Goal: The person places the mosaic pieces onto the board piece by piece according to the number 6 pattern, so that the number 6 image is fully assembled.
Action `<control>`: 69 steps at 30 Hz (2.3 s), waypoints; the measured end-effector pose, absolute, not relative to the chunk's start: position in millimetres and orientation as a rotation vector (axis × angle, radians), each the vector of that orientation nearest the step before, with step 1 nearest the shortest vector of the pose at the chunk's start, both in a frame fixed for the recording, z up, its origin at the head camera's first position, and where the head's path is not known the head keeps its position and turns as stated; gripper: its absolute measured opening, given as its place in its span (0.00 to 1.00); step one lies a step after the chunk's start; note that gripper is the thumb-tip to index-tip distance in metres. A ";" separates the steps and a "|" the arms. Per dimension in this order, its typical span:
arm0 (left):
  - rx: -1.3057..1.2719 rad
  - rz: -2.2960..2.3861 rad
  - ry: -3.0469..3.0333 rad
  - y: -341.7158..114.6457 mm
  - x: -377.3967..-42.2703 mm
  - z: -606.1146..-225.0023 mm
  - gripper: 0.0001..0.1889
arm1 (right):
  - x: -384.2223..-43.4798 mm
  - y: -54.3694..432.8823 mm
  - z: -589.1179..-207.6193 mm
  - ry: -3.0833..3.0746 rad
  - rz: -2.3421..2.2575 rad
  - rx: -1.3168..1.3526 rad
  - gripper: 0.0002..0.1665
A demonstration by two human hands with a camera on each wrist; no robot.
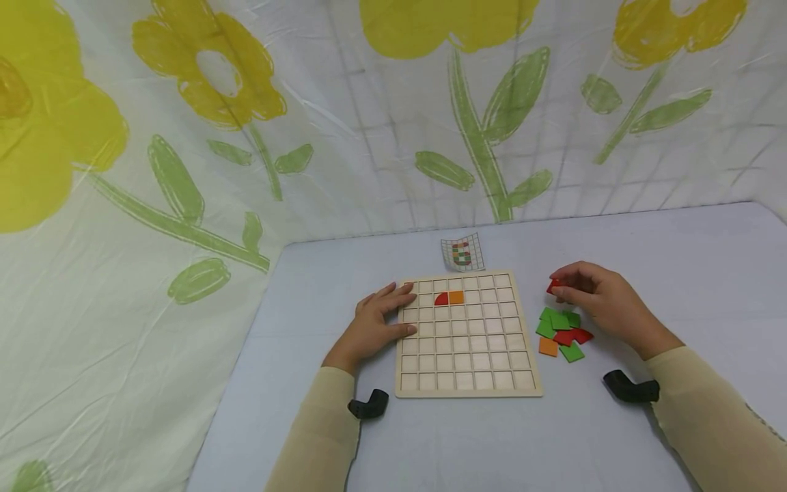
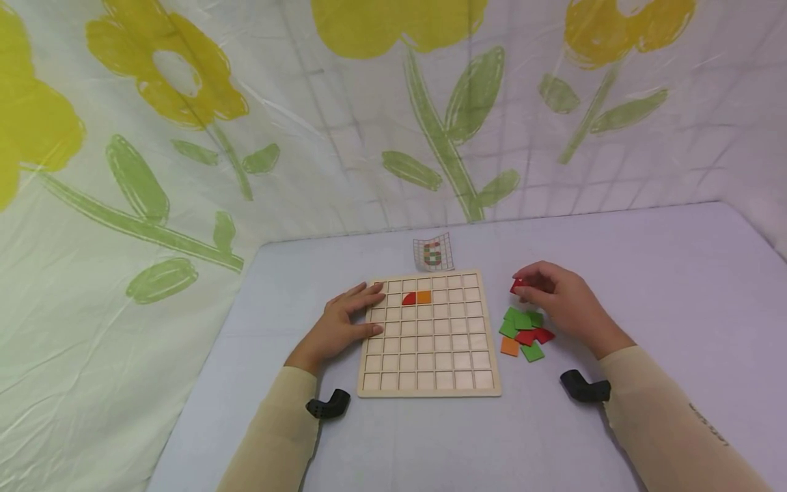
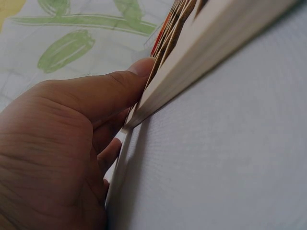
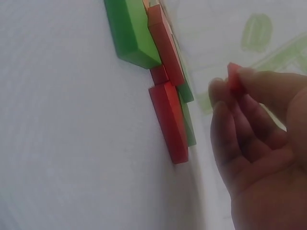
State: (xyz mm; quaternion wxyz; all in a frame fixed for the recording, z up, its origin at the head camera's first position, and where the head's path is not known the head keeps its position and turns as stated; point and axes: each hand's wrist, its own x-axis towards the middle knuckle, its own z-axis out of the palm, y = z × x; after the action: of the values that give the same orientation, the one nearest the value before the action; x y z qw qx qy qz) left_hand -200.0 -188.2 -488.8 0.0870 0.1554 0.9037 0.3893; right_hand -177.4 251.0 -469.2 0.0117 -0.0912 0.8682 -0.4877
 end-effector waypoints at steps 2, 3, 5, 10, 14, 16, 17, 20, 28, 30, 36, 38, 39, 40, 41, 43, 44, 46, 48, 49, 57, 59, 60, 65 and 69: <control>0.454 1.159 2.691 -187.9 -200.0 -488.6 0.35 | -177.7 250.7 -469.4 2.707 -1.529 -0.284 0.15; 0.453 1.157 2.691 -187.8 -199.9 -488.4 0.35 | -177.7 250.3 -469.3 2.711 -1.530 -0.282 0.15; 0.458 1.156 2.691 -187.9 -199.9 -488.4 0.35 | -177.4 249.7 -468.7 2.715 -1.530 -0.278 0.14; 0.462 1.149 2.690 -188.7 -200.1 -488.7 0.35 | -175.1 246.9 -465.8 2.708 -1.528 -0.259 0.15; 0.446 1.146 2.688 -189.0 -199.5 -488.2 0.35 | -175.1 245.2 -465.2 2.681 -1.546 -0.259 0.15; 0.452 1.146 2.690 -189.1 -199.4 -487.8 0.35 | -175.6 244.8 -465.7 2.674 -1.550 -0.267 0.15; 0.456 1.145 2.691 -189.2 -199.5 -487.8 0.35 | -176.0 244.7 -466.0 2.672 -1.549 -0.269 0.15; 0.462 1.148 2.690 -189.4 -199.7 -487.5 0.35 | -176.4 244.0 -465.6 2.664 -1.544 -0.270 0.15; 0.454 1.144 2.693 -189.3 -199.9 -487.5 0.36 | -173.2 239.9 -458.9 2.655 -1.549 -0.278 0.15; 0.448 1.148 2.692 -189.1 -199.6 -487.4 0.35 | -172.4 238.9 -457.4 2.654 -1.555 -0.282 0.15; 0.435 1.163 2.687 -188.0 -199.3 -486.9 0.35 | -172.5 235.2 -455.5 2.650 -1.578 -0.315 0.14; 0.443 1.158 2.688 -187.8 -199.9 -487.7 0.35 | -172.9 233.9 -455.1 2.649 -1.578 -0.321 0.14; 0.448 1.155 2.690 -187.8 -200.2 -488.2 0.36 | -173.2 233.5 -454.8 2.650 -1.575 -0.325 0.14; 0.451 1.152 2.690 -188.0 -200.5 -488.5 0.36 | -173.6 233.1 -454.6 2.654 -1.570 -0.330 0.13; 0.456 1.153 2.690 -188.1 -200.6 -488.5 0.36 | -174.0 232.9 -454.3 2.660 -1.562 -0.337 0.13; 0.468 1.159 2.685 -188.5 -200.8 -488.2 0.36 | -174.5 232.6 -452.5 2.677 -1.548 -0.348 0.13; 0.483 1.161 2.686 -188.8 -200.9 -488.2 0.35 | -174.8 232.5 -451.5 2.682 -1.546 -0.352 0.13; 0.508 1.158 2.687 -189.6 -201.1 -487.9 0.35 | -175.4 231.9 -449.2 2.675 -1.554 -0.359 0.14; 0.532 1.152 2.688 -190.5 -201.4 -488.2 0.35 | -175.4 230.3 -446.6 2.651 -1.571 -0.359 0.14; 0.539 1.147 2.690 -191.0 -201.5 -488.5 0.35 | -175.5 229.1 -445.5 2.632 -1.585 -0.361 0.15; 0.529 1.144 2.690 -191.1 -202.0 -489.5 0.35 | -179.6 213.1 -438.4 2.589 -1.586 -0.395 0.17; 0.530 1.137 2.693 -190.8 -202.3 -489.3 0.35 | -181.7 208.9 -436.5 2.589 -1.581 -0.407 0.17; 0.530 1.130 2.696 -190.6 -202.4 -489.3 0.35 | -182.7 206.8 -435.6 2.588 -1.580 -0.413 0.16; 0.533 1.112 2.696 -190.0 -202.5 -487.8 0.35 | -187.7 196.7 -432.1 2.561 -1.595 -0.432 0.16; 0.536 1.117 2.692 -189.5 -202.0 -486.2 0.35 | -192.8 188.1 -430.6 2.536 -1.619 -0.436 0.16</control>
State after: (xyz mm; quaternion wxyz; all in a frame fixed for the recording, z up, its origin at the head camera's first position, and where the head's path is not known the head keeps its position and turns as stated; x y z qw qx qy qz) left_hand -202.0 -189.5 -486.2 0.0890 0.1803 0.9048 0.3755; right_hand -192.8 188.1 -430.6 0.0506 -0.1433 0.8332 -0.5317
